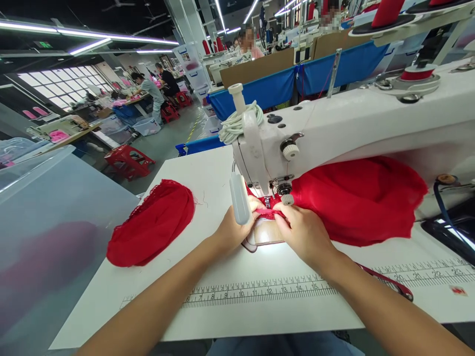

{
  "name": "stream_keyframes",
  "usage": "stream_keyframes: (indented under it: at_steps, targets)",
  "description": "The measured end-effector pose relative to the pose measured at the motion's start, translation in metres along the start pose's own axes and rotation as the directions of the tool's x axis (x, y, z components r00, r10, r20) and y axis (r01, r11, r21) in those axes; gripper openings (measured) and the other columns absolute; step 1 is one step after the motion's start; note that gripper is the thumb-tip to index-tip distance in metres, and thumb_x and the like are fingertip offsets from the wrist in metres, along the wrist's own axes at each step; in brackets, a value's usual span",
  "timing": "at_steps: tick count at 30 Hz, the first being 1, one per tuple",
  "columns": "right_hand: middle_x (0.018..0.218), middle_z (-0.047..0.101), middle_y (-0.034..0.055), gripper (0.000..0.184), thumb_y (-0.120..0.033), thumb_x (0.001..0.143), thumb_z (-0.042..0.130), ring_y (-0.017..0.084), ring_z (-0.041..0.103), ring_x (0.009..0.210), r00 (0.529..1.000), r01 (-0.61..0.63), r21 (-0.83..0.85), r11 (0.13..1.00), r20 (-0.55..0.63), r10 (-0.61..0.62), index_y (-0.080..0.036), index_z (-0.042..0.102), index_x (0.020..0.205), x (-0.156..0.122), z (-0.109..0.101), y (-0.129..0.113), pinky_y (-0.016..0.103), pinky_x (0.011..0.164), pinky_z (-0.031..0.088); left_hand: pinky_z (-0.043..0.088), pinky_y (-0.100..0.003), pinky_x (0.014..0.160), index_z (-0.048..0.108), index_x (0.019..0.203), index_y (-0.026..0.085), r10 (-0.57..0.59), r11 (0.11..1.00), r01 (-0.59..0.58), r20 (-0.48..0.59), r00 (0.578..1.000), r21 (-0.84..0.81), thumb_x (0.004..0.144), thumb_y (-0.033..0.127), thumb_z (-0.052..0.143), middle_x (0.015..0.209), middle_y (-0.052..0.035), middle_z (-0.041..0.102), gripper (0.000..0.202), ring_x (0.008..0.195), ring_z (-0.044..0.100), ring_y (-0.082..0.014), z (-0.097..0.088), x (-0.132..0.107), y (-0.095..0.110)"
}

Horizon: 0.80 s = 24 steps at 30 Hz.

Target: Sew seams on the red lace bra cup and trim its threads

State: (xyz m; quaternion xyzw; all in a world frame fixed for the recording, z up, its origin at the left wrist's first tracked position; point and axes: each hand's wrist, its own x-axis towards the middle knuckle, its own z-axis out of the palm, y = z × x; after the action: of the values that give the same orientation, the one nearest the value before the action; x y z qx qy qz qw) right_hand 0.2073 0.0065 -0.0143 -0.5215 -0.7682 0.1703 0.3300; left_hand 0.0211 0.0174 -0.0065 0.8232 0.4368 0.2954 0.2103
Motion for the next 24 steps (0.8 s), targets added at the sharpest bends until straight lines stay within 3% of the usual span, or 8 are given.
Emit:
stream_keyframes:
  at_steps: [3,8,11,13,18,20,24]
  targets:
    - [0.053,0.057,-0.0018,0.016,-0.027,0.086,0.047,0.015,0.050,0.046,1.000,-0.011,0.009,1.000,0.005,0.011,-0.023,0.060,0.079,0.001,0.001,0.000,0.026,0.047,0.036,0.048,-0.027,0.066,0.058,0.080,0.018,-0.136,0.960,0.146,0.060,0.989,-0.240,0.088,0.014,0.042,0.075,-0.0007,0.057,0.019,0.072,0.056,-0.0139,-0.002,0.003,0.002]
    - [0.057,0.057,-0.0011,0.014,-0.023,0.082,0.047,0.015,0.051,0.050,0.999,-0.037,-0.020,0.999,0.007,0.037,-0.023,0.060,0.080,0.001,0.003,-0.001,0.026,0.050,0.039,0.043,-0.024,0.057,0.048,0.065,0.018,-0.201,0.948,0.230,0.145,0.969,-0.222,0.080,0.018,0.056,0.069,0.0015,0.050,0.017,0.061,0.050,-0.0111,-0.005,0.004,0.012]
    - [0.068,0.063,0.0010,0.014,-0.021,0.081,0.047,0.016,0.057,0.058,0.998,-0.058,-0.056,0.997,0.024,0.060,-0.023,0.061,0.083,0.002,0.005,-0.003,0.026,0.055,0.041,0.039,-0.023,0.050,0.040,0.061,0.019,-0.262,0.928,0.275,0.087,0.961,-0.250,0.079,0.021,0.057,0.065,0.0032,0.044,0.025,0.054,0.045,-0.0090,0.000,0.001,0.015]
    - [0.074,0.064,0.0014,0.013,-0.021,0.080,0.049,0.016,0.059,0.061,0.995,-0.085,-0.102,0.991,0.035,0.089,-0.023,0.061,0.084,0.002,0.005,-0.005,0.026,0.055,0.040,0.040,-0.023,0.049,0.042,0.061,0.019,-0.290,0.918,0.281,0.010,0.957,-0.281,0.082,0.020,0.054,0.068,0.0019,0.047,0.024,0.054,0.045,-0.0091,0.006,0.000,0.015]
    - [0.079,0.065,0.0006,0.014,-0.017,0.077,0.052,0.017,0.058,0.062,0.982,-0.166,-0.260,0.951,0.048,0.185,-0.024,0.061,0.086,0.004,0.003,-0.015,0.027,0.053,0.034,0.047,-0.026,0.065,0.060,0.069,0.016,-0.203,0.942,0.144,-0.174,0.964,-0.302,0.078,0.016,0.059,0.087,-0.0058,0.058,0.009,0.075,0.055,-0.0143,0.013,0.002,0.013]
    - [0.085,0.067,0.0017,0.014,-0.018,0.079,0.051,0.018,0.058,0.065,0.976,-0.183,-0.323,0.928,0.050,0.210,-0.024,0.061,0.087,0.006,0.004,-0.020,0.028,0.053,0.031,0.047,-0.027,0.066,0.063,0.074,0.017,-0.200,0.925,0.135,-0.154,0.968,-0.356,0.077,0.015,0.059,0.085,-0.0053,0.062,0.006,0.075,0.056,-0.0148,0.012,0.002,0.015]
    - [0.096,0.068,0.0062,0.022,-0.020,0.082,0.048,0.020,0.061,0.066,0.967,-0.211,-0.441,0.872,0.035,0.252,-0.023,0.063,0.097,0.012,0.006,-0.026,0.030,0.050,0.023,0.040,-0.024,0.054,0.061,0.071,0.017,-0.339,0.806,0.282,-0.015,0.941,-0.521,0.077,0.026,0.062,0.063,0.0007,0.056,0.011,0.059,0.050,-0.0115,0.003,0.004,0.019]
